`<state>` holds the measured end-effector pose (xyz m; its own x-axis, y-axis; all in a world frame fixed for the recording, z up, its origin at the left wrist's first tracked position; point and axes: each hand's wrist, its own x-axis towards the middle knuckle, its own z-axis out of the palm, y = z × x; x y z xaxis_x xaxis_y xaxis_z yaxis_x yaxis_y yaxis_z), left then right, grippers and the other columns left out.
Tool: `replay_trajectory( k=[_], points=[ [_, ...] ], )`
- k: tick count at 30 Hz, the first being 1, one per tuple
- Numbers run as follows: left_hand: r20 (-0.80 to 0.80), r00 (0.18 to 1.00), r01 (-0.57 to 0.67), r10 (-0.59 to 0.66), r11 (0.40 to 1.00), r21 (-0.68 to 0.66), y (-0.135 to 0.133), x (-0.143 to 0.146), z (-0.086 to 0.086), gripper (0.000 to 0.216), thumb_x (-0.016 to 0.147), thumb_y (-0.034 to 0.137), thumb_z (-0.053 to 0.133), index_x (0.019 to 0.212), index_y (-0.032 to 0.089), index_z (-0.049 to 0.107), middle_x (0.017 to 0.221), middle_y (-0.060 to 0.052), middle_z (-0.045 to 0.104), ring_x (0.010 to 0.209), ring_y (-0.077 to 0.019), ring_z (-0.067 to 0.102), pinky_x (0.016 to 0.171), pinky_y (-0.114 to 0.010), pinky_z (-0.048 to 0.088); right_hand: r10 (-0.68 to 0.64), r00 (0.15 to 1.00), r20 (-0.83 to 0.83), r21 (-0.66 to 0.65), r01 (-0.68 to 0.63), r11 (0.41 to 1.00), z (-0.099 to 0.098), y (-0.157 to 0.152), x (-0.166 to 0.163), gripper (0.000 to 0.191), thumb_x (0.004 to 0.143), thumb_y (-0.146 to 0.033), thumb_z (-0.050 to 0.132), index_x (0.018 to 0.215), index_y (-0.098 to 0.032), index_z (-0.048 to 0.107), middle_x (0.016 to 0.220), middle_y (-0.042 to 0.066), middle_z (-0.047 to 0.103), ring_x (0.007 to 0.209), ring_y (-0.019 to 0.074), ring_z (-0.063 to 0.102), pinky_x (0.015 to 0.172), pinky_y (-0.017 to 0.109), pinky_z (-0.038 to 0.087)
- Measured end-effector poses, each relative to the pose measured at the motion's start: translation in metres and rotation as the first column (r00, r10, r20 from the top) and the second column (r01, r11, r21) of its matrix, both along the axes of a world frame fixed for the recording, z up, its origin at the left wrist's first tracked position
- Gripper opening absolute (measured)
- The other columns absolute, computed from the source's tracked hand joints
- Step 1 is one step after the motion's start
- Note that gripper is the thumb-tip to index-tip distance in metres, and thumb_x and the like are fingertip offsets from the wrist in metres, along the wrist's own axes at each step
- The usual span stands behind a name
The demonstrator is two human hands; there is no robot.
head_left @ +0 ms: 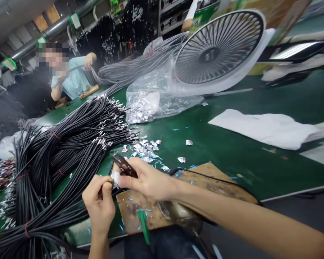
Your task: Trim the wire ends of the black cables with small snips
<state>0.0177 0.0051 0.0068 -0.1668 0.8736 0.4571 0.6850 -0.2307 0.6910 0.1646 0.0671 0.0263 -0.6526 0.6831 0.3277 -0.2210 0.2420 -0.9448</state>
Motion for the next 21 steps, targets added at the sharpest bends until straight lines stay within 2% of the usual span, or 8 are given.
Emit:
replay_trajectory(
  k=[2, 4, 5, 8, 9, 13, 14, 21],
  points=[
    [0.01, 1.0, 0.019, -0.018, 0.999, -0.039, 0.0, -0.001, 0.001, 0.037, 0.087, 0.036, 0.043, 0.058, 0.019, 0.058, 0.053, -0.003, 0.055, 0.051, -0.0148, 0.051, 0.051, -0.026, 0.04, -0.09, 0.996, -0.028, 0.217, 0.094, 0.972, -0.003, -0.002, 0.0, 0.013, 0.077, -0.009, 0.045, 0.068, -0.017, 0.044, 0.062, -0.003, 0.043, 0.057, 0.0098, 0.038, 0.052, 0.022, 0.033],
    [0.019, 0.999, 0.03, -0.029, 0.997, -0.065, -0.001, -0.001, 0.002, 0.042, 0.088, 0.037, 0.041, 0.052, 0.018, 0.051, 0.049, -0.002, 0.05, 0.048, -0.013, 0.047, 0.049, -0.025, 0.039, -0.3, 0.949, -0.1, 0.428, 0.313, 0.848, -0.003, 0.001, 0.003, 0.014, 0.075, -0.006, 0.044, 0.068, -0.018, 0.045, 0.066, 0.0, 0.045, 0.06, 0.0114, 0.042, 0.054, 0.024, 0.033],
    [0.028, 0.999, 0.029, -0.027, 0.997, -0.07, -0.001, -0.002, 0.002, 0.043, 0.089, 0.037, 0.04, 0.05, 0.018, 0.048, 0.048, -0.001, 0.048, 0.047, -0.0122, 0.045, 0.049, -0.024, 0.038, -0.424, 0.893, -0.153, 0.464, 0.443, 0.767, -0.002, 0.003, 0.006, 0.014, 0.076, -0.006, 0.043, 0.069, -0.018, 0.045, 0.067, 0.0, 0.046, 0.061, 0.0119, 0.043, 0.055, 0.024, 0.034],
    [0.081, 0.997, 0.007, -0.002, 0.998, -0.058, 0.001, -0.002, 0.002, 0.042, 0.088, 0.035, 0.04, 0.05, 0.018, 0.041, 0.048, 0.001, 0.043, 0.046, -0.0105, 0.041, 0.047, -0.022, 0.035, -0.725, 0.651, -0.225, 0.336, 0.751, 0.569, 0.0, 0.013, 0.014, 0.013, 0.082, -0.011, 0.045, 0.072, -0.019, 0.047, 0.07, 0.0, 0.052, 0.064, 0.0125, 0.048, 0.06, 0.026, 0.039],
    [0.1, 0.995, -0.001, 0.006, 0.999, -0.047, 0.002, -0.002, 0.002, 0.04, 0.088, 0.033, 0.04, 0.05, 0.018, 0.041, 0.048, 0.001, 0.042, 0.046, -0.0101, 0.04, 0.046, -0.022, 0.034, -0.758, 0.62, -0.201, 0.295, 0.777, 0.557, 0.0, 0.016, 0.015, 0.011, 0.083, -0.013, 0.047, 0.073, -0.019, 0.049, 0.072, 0.001, 0.054, 0.065, 0.0127, 0.05, 0.062, 0.026, 0.04],
    [0.127, 0.992, -0.025, 0.027, 1.0, -0.015, 0.005, -0.001, 0.002, 0.035, 0.087, 0.028, 0.039, 0.053, 0.018, 0.044, 0.049, 0.002, 0.042, 0.047, -0.0099, 0.04, 0.046, -0.021, 0.034, -0.583, 0.807, -0.096, 0.357, 0.575, 0.736, 0.0, 0.013, 0.008, 0.01, 0.082, -0.012, 0.052, 0.075, -0.016, 0.058, 0.073, 0.002, 0.059, 0.062, 0.0109, 0.05, 0.057, 0.023, 0.039],
    [0.122, 0.992, -0.03, 0.031, 0.999, -0.015, 0.005, 0.0, 0.002, 0.035, 0.087, 0.027, 0.04, 0.054, 0.018, 0.045, 0.05, 0.002, 0.043, 0.047, -0.0101, 0.041, 0.046, -0.021, 0.035, -0.543, 0.836, -0.072, 0.375, 0.528, 0.762, 0.0, 0.011, 0.005, 0.011, 0.082, -0.013, 0.053, 0.074, -0.015, 0.06, 0.07, 0.001, 0.059, 0.059, 0.0102, 0.049, 0.056, 0.023, 0.038],
    [0.029, 0.994, -0.109, 0.109, 0.994, 0.019, 0.002, 0.006, 0.004, 0.034, 0.084, 0.027, 0.042, 0.053, 0.017, 0.051, 0.049, 0.0, 0.051, 0.047, -0.0107, 0.046, 0.045, -0.02, 0.036, -0.525, 0.85, 0.024, 0.347, 0.486, 0.802, 0.005, 0.002, 0.003, 0.019, 0.078, -0.011, 0.056, 0.059, -0.013, 0.059, 0.055, -0.003, 0.049, 0.051, 0.007, 0.039, 0.052, 0.021, 0.031]
  ],
)
